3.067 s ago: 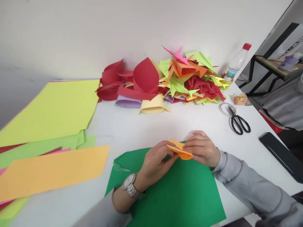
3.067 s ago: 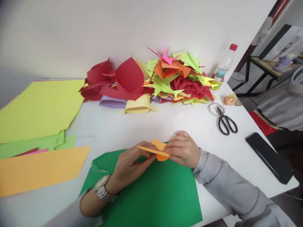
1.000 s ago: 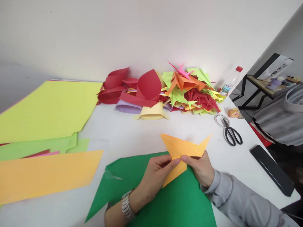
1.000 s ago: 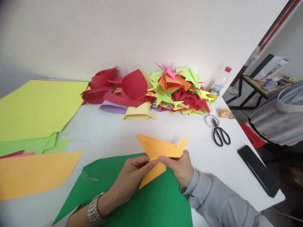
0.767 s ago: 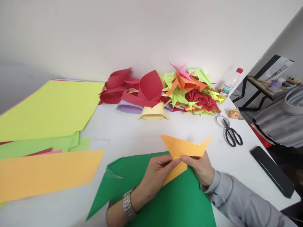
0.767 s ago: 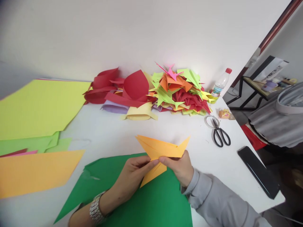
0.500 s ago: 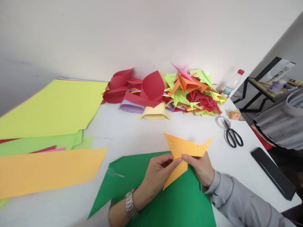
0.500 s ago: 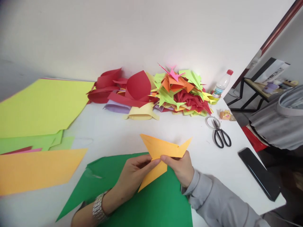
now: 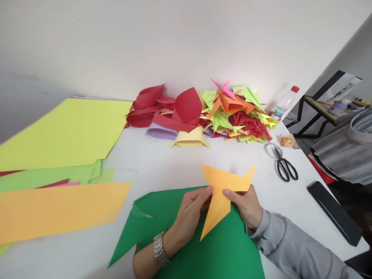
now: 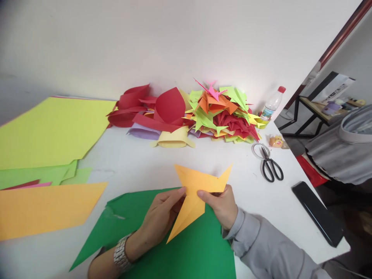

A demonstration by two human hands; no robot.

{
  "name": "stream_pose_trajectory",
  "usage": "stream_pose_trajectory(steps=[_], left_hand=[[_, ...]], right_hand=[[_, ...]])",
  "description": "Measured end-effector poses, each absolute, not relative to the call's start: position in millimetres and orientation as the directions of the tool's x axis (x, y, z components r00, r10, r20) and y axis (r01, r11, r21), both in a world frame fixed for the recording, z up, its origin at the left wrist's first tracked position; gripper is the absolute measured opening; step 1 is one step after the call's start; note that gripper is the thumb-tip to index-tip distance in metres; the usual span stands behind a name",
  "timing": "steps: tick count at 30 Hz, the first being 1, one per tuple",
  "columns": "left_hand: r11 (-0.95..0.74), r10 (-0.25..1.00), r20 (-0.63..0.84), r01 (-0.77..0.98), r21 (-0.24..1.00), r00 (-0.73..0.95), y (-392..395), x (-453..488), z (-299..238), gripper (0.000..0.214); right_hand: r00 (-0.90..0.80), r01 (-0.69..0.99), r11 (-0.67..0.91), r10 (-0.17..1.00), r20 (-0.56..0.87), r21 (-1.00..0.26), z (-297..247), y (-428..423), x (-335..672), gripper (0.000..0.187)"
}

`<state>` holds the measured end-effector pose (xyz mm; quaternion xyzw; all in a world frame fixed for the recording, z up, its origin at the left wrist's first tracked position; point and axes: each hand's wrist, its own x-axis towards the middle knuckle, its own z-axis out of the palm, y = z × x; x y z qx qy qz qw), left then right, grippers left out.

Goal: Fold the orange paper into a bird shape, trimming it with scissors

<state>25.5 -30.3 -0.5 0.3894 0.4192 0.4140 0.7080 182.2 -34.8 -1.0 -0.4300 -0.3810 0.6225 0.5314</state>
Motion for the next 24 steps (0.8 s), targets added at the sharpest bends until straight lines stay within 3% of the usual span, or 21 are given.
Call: stream_pose_trajectory(steps=[6, 13, 24], left_hand=[[0.200, 0.965, -0.135, -0.295, 0.934, 0.227, -28.0, 26.4, 4.3, 0.029], [0.338, 0.917, -0.237, -0.312, 0.888, 0.319, -29.4, 27.1, 5.9, 0.034], [0.443, 0.875, -0.300, -0.379, 0.812, 0.381, -26.3, 26.3, 3.4, 0.034]], right_hand=[[-0.047, -0.299, -0.130, 0.992, -0.121, -0.945, -1.0, -35.4, 182.1, 0.029], [-0.149, -0.327, -0.128, 0.985, -0.083, -0.936, -2.6, -35.7, 184.3, 0.027], [-0.110, -0.325, -0.107, 0.991, -0.075, -0.940, -2.1, -33.6, 183.3, 0.027]])
